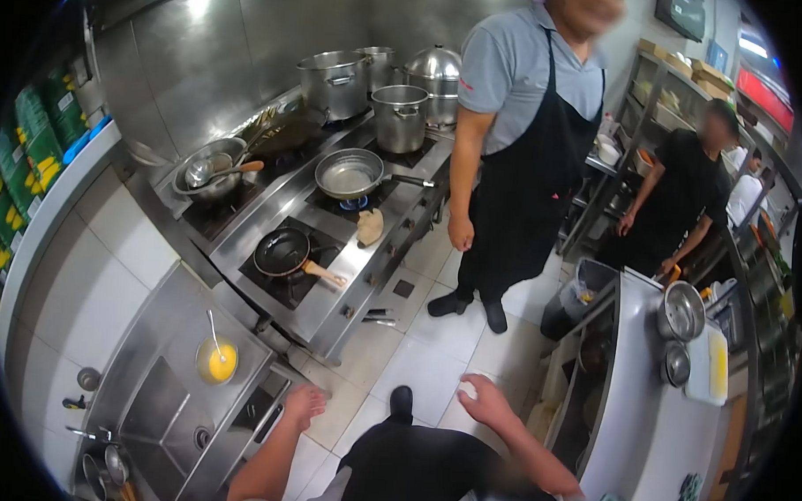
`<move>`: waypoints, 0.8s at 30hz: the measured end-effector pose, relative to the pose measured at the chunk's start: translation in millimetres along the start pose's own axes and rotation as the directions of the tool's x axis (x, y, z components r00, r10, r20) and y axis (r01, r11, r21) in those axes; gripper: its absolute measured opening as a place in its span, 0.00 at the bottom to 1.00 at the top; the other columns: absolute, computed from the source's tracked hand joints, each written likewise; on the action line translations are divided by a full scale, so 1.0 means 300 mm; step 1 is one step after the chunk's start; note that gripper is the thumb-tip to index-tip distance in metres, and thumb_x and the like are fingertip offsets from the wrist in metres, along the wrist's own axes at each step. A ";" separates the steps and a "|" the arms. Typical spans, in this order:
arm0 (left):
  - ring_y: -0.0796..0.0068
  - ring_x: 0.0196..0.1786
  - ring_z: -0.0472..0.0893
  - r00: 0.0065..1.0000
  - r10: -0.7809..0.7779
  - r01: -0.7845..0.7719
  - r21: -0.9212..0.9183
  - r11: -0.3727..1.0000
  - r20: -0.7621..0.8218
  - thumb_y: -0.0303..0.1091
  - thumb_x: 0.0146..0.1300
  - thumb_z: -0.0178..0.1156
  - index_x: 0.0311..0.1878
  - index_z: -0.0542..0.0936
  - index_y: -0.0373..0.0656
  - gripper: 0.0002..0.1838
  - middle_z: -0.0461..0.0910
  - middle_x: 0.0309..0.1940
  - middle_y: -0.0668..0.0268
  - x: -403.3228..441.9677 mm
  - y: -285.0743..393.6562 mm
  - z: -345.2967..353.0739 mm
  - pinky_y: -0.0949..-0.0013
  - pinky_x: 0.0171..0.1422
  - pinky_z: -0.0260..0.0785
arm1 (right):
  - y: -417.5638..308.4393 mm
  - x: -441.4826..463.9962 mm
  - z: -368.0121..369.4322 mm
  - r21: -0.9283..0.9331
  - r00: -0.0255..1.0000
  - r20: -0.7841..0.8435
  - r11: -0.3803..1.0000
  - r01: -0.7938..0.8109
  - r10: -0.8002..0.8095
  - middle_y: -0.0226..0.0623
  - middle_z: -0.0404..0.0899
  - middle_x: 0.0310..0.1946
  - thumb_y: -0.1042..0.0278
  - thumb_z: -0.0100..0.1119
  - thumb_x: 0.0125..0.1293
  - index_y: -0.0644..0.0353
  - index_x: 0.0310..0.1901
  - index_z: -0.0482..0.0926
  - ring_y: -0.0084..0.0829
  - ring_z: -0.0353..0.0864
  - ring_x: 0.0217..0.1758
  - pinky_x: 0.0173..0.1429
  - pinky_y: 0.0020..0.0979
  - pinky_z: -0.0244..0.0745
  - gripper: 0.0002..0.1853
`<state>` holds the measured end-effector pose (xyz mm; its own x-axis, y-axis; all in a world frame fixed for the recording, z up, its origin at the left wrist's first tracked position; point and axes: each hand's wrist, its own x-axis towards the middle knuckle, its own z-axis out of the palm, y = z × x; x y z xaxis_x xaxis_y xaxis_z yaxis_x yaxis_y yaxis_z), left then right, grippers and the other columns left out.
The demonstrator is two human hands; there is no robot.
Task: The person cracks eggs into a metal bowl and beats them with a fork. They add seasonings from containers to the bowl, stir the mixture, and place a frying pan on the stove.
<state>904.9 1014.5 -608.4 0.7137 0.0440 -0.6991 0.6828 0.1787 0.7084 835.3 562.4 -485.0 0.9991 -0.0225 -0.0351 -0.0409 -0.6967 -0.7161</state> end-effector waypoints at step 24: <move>0.66 0.38 0.83 0.943 -0.052 -0.087 -0.396 0.914 -0.327 0.37 0.72 0.55 0.56 0.74 0.38 0.15 0.82 0.42 0.57 0.586 0.452 0.524 0.66 0.38 0.79 | -0.029 2.408 -0.172 -0.296 0.937 0.176 0.892 0.342 -0.301 0.57 0.81 0.53 0.54 0.68 0.62 0.63 0.55 0.78 0.54 0.80 0.60 0.65 0.46 0.75 0.26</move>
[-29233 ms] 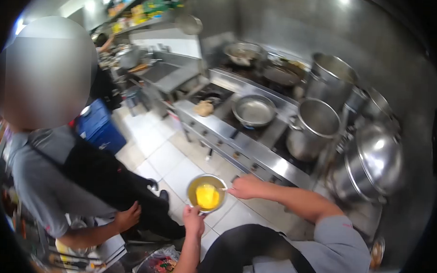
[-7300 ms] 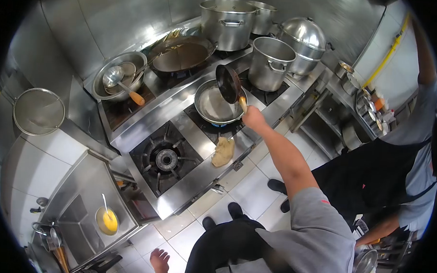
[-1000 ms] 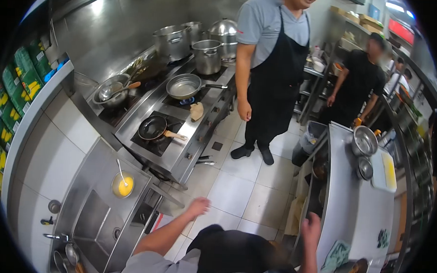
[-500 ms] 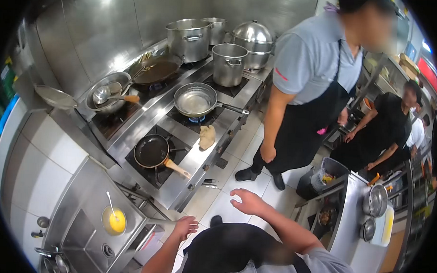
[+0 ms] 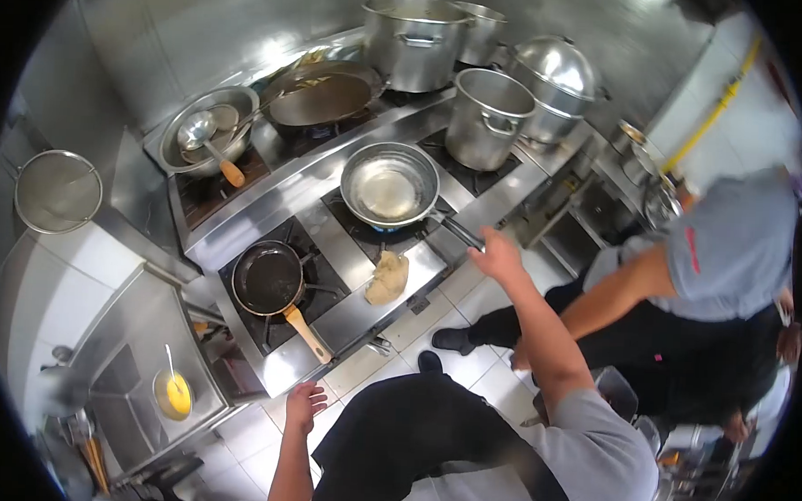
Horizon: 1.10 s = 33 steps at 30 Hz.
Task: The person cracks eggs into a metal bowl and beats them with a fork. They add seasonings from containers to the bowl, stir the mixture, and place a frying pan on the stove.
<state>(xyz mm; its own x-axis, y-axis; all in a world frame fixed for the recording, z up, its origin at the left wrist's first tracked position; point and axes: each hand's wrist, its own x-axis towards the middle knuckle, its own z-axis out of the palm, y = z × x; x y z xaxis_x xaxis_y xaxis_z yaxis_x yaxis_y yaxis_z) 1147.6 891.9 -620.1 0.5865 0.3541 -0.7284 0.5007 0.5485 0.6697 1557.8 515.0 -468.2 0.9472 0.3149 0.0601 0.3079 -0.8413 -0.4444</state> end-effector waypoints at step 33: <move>0.73 0.26 0.76 0.988 0.155 -0.147 -0.367 0.919 -0.007 0.44 0.72 0.62 0.44 0.70 0.46 0.14 0.73 0.26 0.67 0.172 0.225 0.329 0.65 0.29 0.70 | -0.160 -0.054 0.149 0.497 0.692 0.720 0.653 -0.572 0.059 0.30 0.72 0.19 0.69 0.58 0.65 0.52 0.46 0.72 0.24 0.70 0.14 0.16 0.28 0.52 0.09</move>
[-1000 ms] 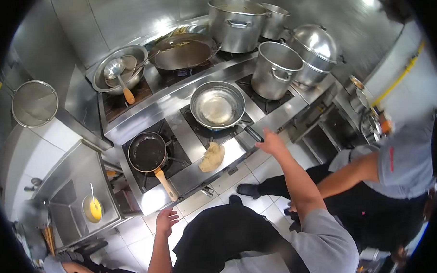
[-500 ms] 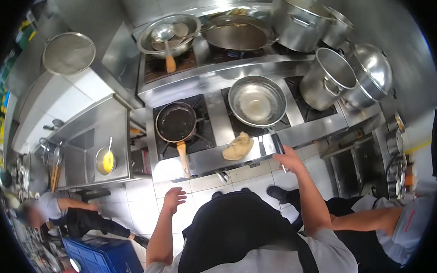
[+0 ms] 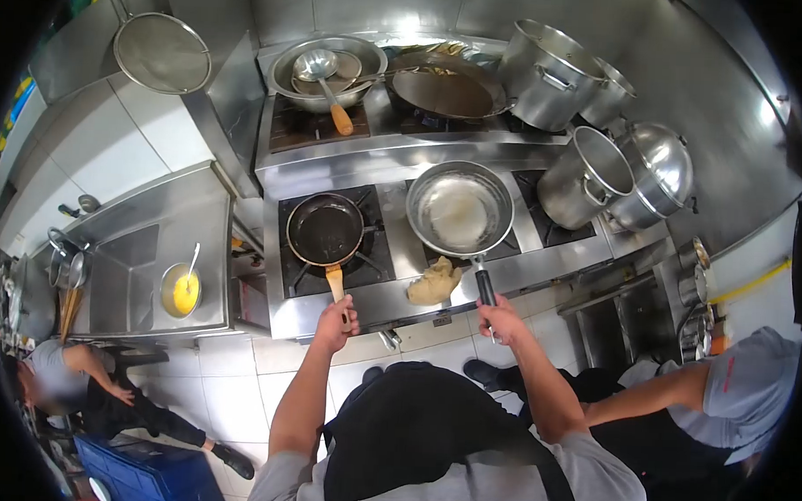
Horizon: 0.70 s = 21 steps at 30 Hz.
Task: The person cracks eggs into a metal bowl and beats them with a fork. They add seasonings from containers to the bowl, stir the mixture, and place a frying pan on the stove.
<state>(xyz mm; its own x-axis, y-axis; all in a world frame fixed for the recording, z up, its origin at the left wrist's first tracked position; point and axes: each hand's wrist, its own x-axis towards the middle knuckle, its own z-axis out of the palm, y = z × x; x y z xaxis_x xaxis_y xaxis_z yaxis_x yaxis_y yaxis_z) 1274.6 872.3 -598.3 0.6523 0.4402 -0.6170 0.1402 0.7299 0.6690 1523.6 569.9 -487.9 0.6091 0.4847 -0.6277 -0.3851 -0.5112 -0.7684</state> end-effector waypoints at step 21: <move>0.83 0.16 0.61 0.977 -0.010 -0.013 0.108 0.994 0.211 0.39 0.72 0.64 0.40 0.67 0.50 0.14 0.63 0.18 0.75 -0.100 -0.075 0.403 0.74 0.18 0.51 | -0.132 -0.268 0.057 -0.534 0.887 -0.133 0.786 0.311 -0.442 0.44 0.74 0.25 0.72 0.62 0.56 0.66 0.38 0.72 0.42 0.78 0.25 0.35 0.42 0.76 0.12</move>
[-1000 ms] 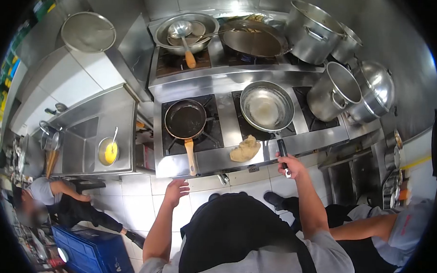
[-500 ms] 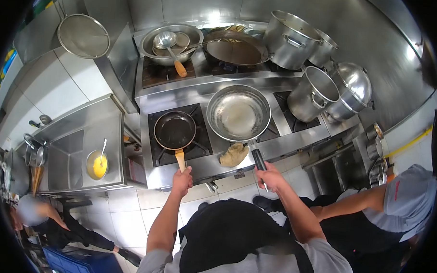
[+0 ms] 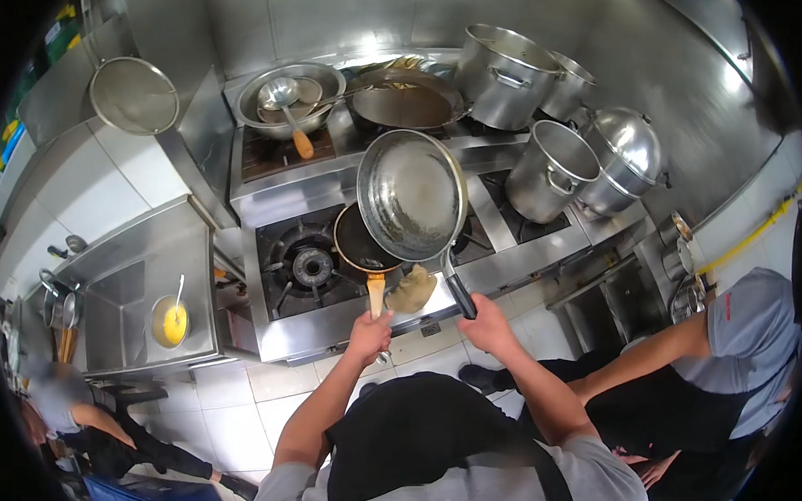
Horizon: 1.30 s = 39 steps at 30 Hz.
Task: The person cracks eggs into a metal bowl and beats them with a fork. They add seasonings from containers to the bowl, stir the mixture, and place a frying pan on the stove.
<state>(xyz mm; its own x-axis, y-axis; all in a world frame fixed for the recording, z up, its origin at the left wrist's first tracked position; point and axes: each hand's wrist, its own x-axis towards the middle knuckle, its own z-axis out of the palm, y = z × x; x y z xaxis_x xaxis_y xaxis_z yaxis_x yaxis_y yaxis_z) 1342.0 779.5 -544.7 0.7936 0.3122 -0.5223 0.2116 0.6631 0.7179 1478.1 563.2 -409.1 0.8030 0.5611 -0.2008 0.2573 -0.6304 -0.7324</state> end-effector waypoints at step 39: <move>0.69 0.30 0.78 0.974 -0.210 0.191 0.189 0.963 0.083 0.50 0.71 0.64 0.54 0.70 0.45 0.22 0.75 0.34 0.63 0.493 -0.145 0.529 0.62 0.31 0.76 | 0.286 0.280 -0.170 0.191 0.987 -0.133 0.979 -0.068 0.094 0.36 0.75 0.20 0.74 0.64 0.57 0.63 0.39 0.74 0.30 0.77 0.19 0.22 0.36 0.68 0.10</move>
<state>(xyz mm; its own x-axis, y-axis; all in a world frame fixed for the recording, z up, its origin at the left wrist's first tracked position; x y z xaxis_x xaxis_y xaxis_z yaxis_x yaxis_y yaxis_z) 1540.8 688.7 -580.1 0.7761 0.1084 -0.6213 0.4634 0.5702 0.6783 1595.1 528.9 -455.7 0.8881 0.4227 -0.1805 0.0950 -0.5530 -0.8277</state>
